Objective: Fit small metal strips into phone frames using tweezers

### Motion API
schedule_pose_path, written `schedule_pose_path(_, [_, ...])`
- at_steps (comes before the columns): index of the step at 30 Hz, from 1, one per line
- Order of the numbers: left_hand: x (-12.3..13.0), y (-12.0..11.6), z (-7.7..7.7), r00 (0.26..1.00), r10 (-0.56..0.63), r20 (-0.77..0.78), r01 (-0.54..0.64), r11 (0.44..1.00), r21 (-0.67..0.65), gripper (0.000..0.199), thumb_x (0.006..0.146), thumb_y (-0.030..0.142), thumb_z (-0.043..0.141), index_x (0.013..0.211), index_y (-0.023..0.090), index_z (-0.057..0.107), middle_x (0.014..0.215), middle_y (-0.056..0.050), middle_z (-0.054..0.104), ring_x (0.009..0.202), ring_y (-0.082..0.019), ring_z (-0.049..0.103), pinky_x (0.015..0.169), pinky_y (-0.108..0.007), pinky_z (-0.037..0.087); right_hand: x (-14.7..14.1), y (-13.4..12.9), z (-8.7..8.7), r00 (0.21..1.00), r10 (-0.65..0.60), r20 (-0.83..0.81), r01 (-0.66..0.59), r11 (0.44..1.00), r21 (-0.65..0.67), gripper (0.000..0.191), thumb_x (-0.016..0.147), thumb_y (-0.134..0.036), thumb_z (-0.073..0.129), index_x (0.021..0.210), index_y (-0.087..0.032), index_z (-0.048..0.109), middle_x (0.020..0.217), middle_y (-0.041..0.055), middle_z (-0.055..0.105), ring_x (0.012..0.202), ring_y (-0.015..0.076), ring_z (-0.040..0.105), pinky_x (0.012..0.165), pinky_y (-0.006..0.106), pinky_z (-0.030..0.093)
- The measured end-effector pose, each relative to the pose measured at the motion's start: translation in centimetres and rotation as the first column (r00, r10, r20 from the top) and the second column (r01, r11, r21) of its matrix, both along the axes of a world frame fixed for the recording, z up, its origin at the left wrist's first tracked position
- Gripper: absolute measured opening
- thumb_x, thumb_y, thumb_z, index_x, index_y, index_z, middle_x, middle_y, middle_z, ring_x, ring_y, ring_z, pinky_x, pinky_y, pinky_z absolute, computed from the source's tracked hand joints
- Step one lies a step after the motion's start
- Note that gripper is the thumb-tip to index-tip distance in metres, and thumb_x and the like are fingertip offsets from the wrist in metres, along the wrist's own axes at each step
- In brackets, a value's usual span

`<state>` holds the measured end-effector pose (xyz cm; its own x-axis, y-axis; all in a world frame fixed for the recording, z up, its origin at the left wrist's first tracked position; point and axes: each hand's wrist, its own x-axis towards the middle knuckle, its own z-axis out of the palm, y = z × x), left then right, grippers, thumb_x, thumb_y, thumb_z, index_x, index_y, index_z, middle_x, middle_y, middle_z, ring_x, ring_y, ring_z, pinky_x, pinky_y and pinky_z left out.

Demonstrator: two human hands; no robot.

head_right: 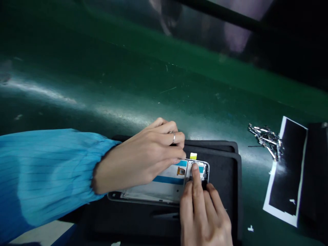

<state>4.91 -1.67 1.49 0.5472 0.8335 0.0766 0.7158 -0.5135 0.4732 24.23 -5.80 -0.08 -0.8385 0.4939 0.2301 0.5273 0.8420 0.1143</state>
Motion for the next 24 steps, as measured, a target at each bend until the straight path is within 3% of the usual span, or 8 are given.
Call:
schedule_pose_path(6, [-0.3,-1.4,-0.8,0.994,0.036,-0.099,-0.009,0.965,0.261,0.02,0.076,0.004,0.04,0.07,0.012,0.057,0.076,-0.007,0.054,0.073,-0.018,0.039,0.072,-0.035,0.032,-0.1,-0.1,0.2,1.0,0.002,0.008,-0.001,1.0,-0.009,0.024,0.074,0.001,0.04,0.091,-0.001,0.057,0.107,0.0253,0.056,0.078,0.0214,0.064,0.067,0.03,0.05])
schedule_pose_path(11, [0.2,-1.8,-1.0,0.985,0.072,-0.158,-0.024,0.958,0.287,0.013,0.071,0.005,0.044,0.071,0.01,0.055,0.074,-0.008,0.052,0.072,-0.02,0.039,0.066,-0.034,0.03,0.0,-0.1,0.1,1.0,0.013,0.008,-0.013,1.0,-0.003,0.026,0.073,0.002,0.038,0.091,-0.001,0.057,0.105,0.0252,0.057,0.079,0.0218,0.064,0.067,0.03,0.05])
schedule_pose_path(14, [0.2,-1.2,-0.5,0.985,0.081,-0.151,-0.052,0.98,0.191,0.012,0.072,0.005,0.046,0.067,0.013,0.053,0.072,-0.006,0.051,0.07,-0.019,0.038,0.062,-0.033,0.027,0.1,-0.1,0.1,1.0,0.024,0.005,-0.025,1.0,0.004,0.024,0.074,0.001,0.04,0.091,-0.001,0.057,0.104,0.0255,0.058,0.08,0.0225,0.064,0.067,0.03,0.05])
schedule_pose_path(17, [0.2,0.1,0.3,0.988,0.07,-0.138,-0.075,0.997,-0.032,0.014,0.073,0.005,0.051,0.063,0.014,0.054,0.071,-0.003,0.051,0.068,-0.018,0.038,0.058,-0.031,0.024,0.2,-0.2,0.1,1.0,0.014,0.021,-0.014,1.0,0.004,0.025,0.075,0.0,0.039,0.09,-0.002,0.058,0.106,0.0243,0.057,0.079,0.0212,0.064,0.068,0.03,0.05])
schedule_pose_path(20, [0.3,1.4,0.8,0.991,0.052,-0.12,-0.082,0.963,-0.257,0.016,0.067,0.003,0.057,0.058,0.015,0.055,0.067,0.0,0.052,0.064,-0.015,0.038,0.056,-0.03,0.022,0.2,-0.3,-0.1,1.0,0.005,0.024,-0.005,1.0,0.004,0.025,0.076,-0.001,0.039,0.091,-0.003,0.058,0.108,0.0237,0.056,0.079,0.0206,0.064,0.068,0.03,0.05])
schedule_pose_path(24, [0.4,2.1,1.1,0.993,0.078,-0.088,-0.105,0.923,-0.371,0.019,0.06,-0.003,0.059,0.058,0.015,0.053,0.061,0.003,0.05,0.061,-0.013,0.037,0.056,-0.028,0.021,0.1,-0.3,-0.4,1.0,0.018,-0.005,-0.018,0.999,0.028,0.024,0.077,-0.003,0.039,0.092,-0.002,0.057,0.106,0.0253,0.057,0.078,0.0215,0.064,0.066,0.031,0.05])
